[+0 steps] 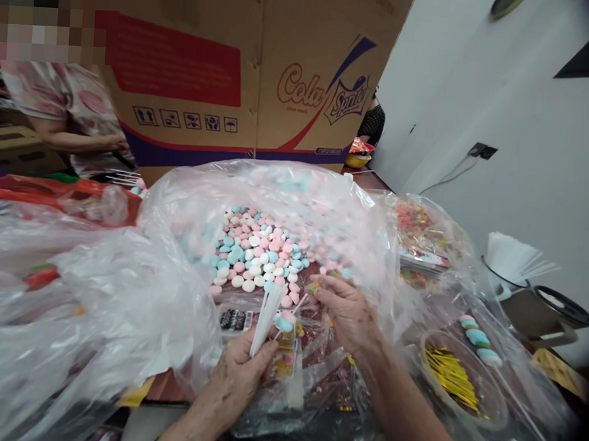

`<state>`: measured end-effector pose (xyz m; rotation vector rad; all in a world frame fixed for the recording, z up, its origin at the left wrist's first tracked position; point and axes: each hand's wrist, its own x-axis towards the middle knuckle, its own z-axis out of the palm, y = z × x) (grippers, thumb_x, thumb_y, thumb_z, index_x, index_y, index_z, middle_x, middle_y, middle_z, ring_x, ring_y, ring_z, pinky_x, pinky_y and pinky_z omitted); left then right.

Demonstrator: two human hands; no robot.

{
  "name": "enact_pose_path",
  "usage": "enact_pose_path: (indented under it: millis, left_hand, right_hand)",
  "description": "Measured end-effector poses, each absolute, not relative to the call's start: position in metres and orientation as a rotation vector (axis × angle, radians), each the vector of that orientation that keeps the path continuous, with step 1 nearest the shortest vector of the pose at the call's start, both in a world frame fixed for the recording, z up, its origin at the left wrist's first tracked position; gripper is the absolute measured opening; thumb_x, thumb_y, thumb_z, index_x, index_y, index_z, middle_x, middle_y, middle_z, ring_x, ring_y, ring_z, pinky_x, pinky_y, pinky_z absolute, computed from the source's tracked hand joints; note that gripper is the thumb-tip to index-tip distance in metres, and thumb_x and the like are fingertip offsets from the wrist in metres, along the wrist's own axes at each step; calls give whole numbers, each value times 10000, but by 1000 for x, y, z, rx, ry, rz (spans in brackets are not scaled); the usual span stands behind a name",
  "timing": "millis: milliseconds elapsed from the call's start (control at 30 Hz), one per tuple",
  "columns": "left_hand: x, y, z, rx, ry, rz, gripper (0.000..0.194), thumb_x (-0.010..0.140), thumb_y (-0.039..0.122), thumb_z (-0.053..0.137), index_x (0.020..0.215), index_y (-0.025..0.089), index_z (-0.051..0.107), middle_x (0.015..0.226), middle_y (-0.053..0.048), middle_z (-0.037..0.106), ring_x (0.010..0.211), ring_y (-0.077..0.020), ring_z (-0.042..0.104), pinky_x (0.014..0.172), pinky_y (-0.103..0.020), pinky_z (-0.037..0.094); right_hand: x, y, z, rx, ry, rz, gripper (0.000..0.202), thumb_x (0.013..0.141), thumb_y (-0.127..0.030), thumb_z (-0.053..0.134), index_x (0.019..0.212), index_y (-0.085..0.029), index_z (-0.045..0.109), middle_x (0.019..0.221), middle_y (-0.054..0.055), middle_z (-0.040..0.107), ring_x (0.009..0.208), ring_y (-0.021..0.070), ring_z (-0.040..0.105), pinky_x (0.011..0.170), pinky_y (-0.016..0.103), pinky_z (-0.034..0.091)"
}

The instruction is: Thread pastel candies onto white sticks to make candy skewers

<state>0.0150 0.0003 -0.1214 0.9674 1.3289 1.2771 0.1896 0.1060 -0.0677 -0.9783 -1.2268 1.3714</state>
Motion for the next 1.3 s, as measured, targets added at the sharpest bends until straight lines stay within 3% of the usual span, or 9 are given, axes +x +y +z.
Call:
enact_pose_path:
  millis: [100, 267, 400, 533, 633, 867, 967, 1100, 1300]
  left_hand:
    - [15, 1, -121, 988, 1283, 1272, 301, 815, 457, 670, 864, 169, 742, 440, 50, 461, 437, -132, 408, 448, -227, 316]
    - [16, 2, -120, 993, 1268, 1266, 317, 818, 451, 658, 907, 157, 739, 449, 55, 454, 438, -125, 378, 450, -226, 300]
    - [15, 1, -116, 991, 1287, 1258, 320, 825, 457, 651, 897, 159, 743, 458, 51, 462, 449, -131, 382, 464, -233, 302]
    - [14, 1, -112, 988, 1311, 1246, 322, 795, 466, 676, 882, 163, 741, 459, 51, 456, 456, -137, 382, 467, -236, 303]
    - [15, 2, -114, 991, 1305, 1240, 325, 786, 478, 676, 843, 162, 728, 456, 57, 435, 446, -127, 363, 455, -231, 297]
    - [16, 1, -116, 896, 1288, 1293, 344, 767, 507, 692, 802, 164, 688, 461, 52, 459, 428, -117, 399, 430, -228, 298]
    - [16, 0, -103, 807, 1290, 1251, 353, 751, 507, 701, 835, 166, 663, 452, 61, 486, 364, -89, 351, 375, -212, 243]
    - [16, -1, -89, 737, 1322, 1221, 344, 711, 497, 707, 800, 177, 614, 439, 71, 502, 290, -65, 288, 315, -207, 158]
    - [17, 2, -90, 726, 1309, 1204, 364, 695, 511, 687, 810, 174, 611, 430, 81, 480, 292, -61, 280, 308, -197, 148]
  right_hand:
    - [182, 100, -57, -933, -1043, 1556, 339, 611, -356, 884, 879, -171, 790, 775, 32, 711, 613, 133, 596, 574, 252, 508]
    - [178, 94, -56, -944, -1042, 1567, 369, 606, -382, 898, 897, -178, 800, 751, 34, 726, 607, 141, 618, 596, 264, 541]
    - [184, 91, -64, -1052, -1319, 1340, 375, 733, -445, 801, 1014, -196, 791, 818, 52, 760, 711, 206, 698, 681, 330, 593]
    - [188, 86, -68, -926, -1905, 681, 292, 946, -285, 562, 1168, -223, 742, 1102, 74, 746, 1005, 239, 704, 906, 382, 580]
    - [182, 75, -68, -716, -2174, 347, 379, 992, -183, 441, 1304, -179, 657, 1114, 113, 734, 995, 243, 701, 883, 382, 596]
    - [188, 76, -59, -744, -2247, 309, 412, 1013, -174, 372, 1378, -193, 561, 1125, 87, 722, 978, 215, 698, 850, 332, 594]
    - [193, 100, -58, -973, -2185, 246, 338, 1017, -182, 391, 1268, -194, 618, 1082, 83, 716, 991, 222, 676, 884, 346, 569]
    - [181, 125, -67, -962, -2535, 117, 212, 934, -101, 508, 1054, -163, 671, 1129, 128, 665, 1042, 280, 609, 927, 421, 522]
    - [186, 131, -81, -962, -2594, 127, 202, 885, -13, 513, 903, -180, 624, 980, 65, 654, 903, 194, 611, 830, 294, 513]
